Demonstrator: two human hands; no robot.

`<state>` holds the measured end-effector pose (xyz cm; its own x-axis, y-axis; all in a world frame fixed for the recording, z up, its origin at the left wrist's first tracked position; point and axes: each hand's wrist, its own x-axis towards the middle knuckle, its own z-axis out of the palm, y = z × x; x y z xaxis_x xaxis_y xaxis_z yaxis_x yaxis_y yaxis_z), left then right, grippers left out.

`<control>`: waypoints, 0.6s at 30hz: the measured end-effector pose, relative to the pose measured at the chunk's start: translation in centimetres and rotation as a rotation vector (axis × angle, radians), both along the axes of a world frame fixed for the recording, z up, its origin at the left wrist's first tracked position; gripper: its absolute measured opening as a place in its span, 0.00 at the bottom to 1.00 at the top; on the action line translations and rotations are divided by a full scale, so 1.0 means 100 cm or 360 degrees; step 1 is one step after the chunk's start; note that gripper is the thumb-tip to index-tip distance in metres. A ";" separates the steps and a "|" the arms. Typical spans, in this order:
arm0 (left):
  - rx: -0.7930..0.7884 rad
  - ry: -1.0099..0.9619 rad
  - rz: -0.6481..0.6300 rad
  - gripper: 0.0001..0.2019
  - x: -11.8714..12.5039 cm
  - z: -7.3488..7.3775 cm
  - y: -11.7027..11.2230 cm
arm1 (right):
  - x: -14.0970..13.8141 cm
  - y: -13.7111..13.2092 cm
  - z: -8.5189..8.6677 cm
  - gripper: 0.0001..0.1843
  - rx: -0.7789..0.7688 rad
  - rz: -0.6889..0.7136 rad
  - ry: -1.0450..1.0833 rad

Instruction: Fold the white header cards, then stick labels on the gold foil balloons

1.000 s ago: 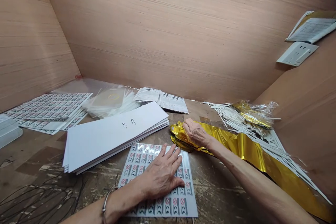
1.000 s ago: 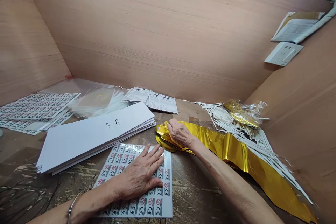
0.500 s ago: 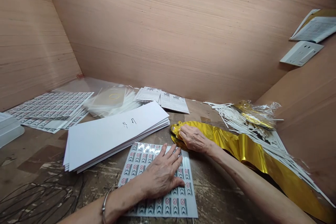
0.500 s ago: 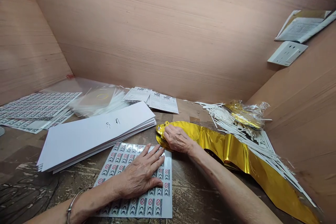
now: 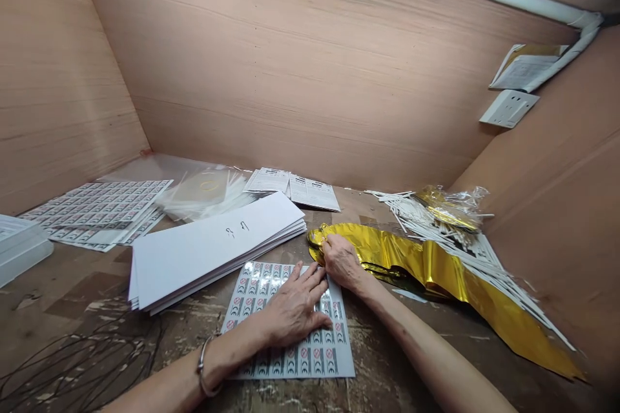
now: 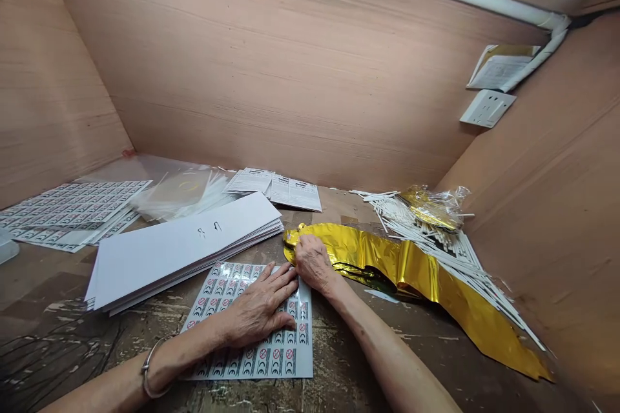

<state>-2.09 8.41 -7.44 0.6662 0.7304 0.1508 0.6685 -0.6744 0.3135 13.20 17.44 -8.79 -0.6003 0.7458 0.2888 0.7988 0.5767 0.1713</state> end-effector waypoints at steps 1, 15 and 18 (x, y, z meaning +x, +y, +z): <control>-0.0020 -0.0032 -0.0001 0.28 0.000 0.002 0.000 | -0.001 0.001 0.000 0.08 -0.0022 -0.0007 0.0032; 0.0382 0.0089 0.0100 0.21 0.007 0.007 0.060 | 0.020 0.041 -0.001 0.13 -0.0777 -0.0288 0.1440; 0.0428 0.0147 0.0120 0.21 0.008 -0.001 0.066 | 0.020 0.041 -0.001 0.13 -0.0815 -0.0307 0.1638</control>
